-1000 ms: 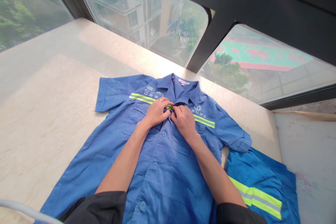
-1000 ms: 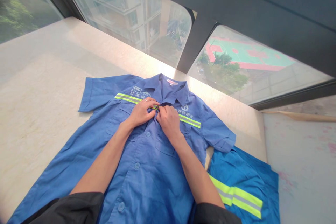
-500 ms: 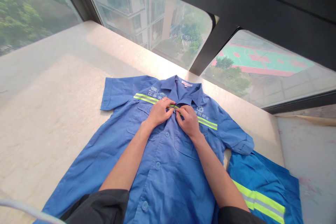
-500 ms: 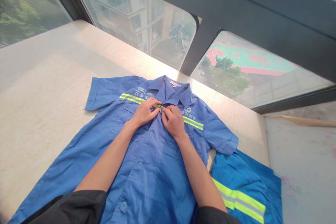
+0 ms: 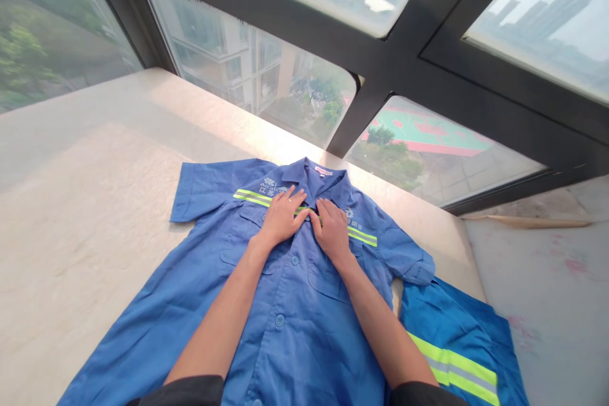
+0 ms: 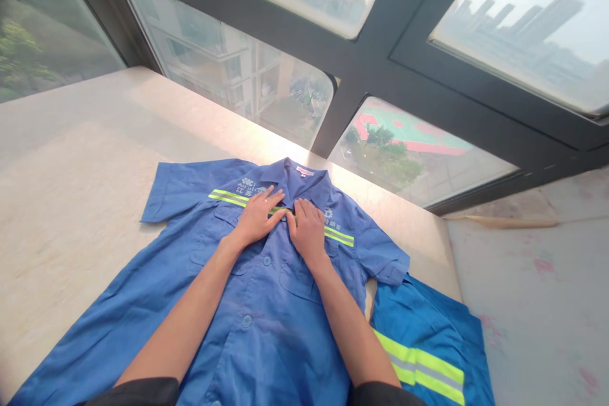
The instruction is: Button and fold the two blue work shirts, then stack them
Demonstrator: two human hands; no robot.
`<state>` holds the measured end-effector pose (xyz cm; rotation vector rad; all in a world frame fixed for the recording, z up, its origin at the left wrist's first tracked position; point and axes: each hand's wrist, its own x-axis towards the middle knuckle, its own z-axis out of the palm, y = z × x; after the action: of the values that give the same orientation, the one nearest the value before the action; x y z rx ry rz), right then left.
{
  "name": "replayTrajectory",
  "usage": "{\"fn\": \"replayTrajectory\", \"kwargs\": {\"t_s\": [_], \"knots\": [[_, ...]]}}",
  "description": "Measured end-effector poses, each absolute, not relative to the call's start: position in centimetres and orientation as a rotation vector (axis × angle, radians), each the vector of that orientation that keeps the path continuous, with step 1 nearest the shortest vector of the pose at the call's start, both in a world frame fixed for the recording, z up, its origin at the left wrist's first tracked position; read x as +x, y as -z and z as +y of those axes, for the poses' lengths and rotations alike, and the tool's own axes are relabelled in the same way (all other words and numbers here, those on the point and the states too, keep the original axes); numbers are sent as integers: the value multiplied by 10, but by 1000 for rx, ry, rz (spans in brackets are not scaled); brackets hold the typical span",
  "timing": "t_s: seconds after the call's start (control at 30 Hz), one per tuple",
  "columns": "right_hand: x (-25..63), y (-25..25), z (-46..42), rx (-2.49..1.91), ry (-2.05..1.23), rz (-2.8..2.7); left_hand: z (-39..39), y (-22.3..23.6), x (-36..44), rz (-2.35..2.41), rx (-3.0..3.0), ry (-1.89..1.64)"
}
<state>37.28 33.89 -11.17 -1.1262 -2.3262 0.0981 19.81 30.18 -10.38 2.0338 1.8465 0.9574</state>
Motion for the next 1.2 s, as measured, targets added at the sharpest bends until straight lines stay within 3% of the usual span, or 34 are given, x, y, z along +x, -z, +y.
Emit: {"fn": "replayTrajectory", "kwargs": {"t_s": [0.13,0.6,0.93,1.07,1.2], "knots": [[370,113,342,-1133,-120,-2362,302,103,200,1901,2097,-775],[366,119,343,-1393,123,-2176,300,110,211,2119,2165,-736],[358,111,350,-1600,-72,-2356,304,114,214,2247,2056,-769],[361,106,354,-1585,-134,-2393,312,114,200,2026,2048,-750],[381,100,366,-1422,-334,-2571,319,104,170,1848,1715,-982]]}}
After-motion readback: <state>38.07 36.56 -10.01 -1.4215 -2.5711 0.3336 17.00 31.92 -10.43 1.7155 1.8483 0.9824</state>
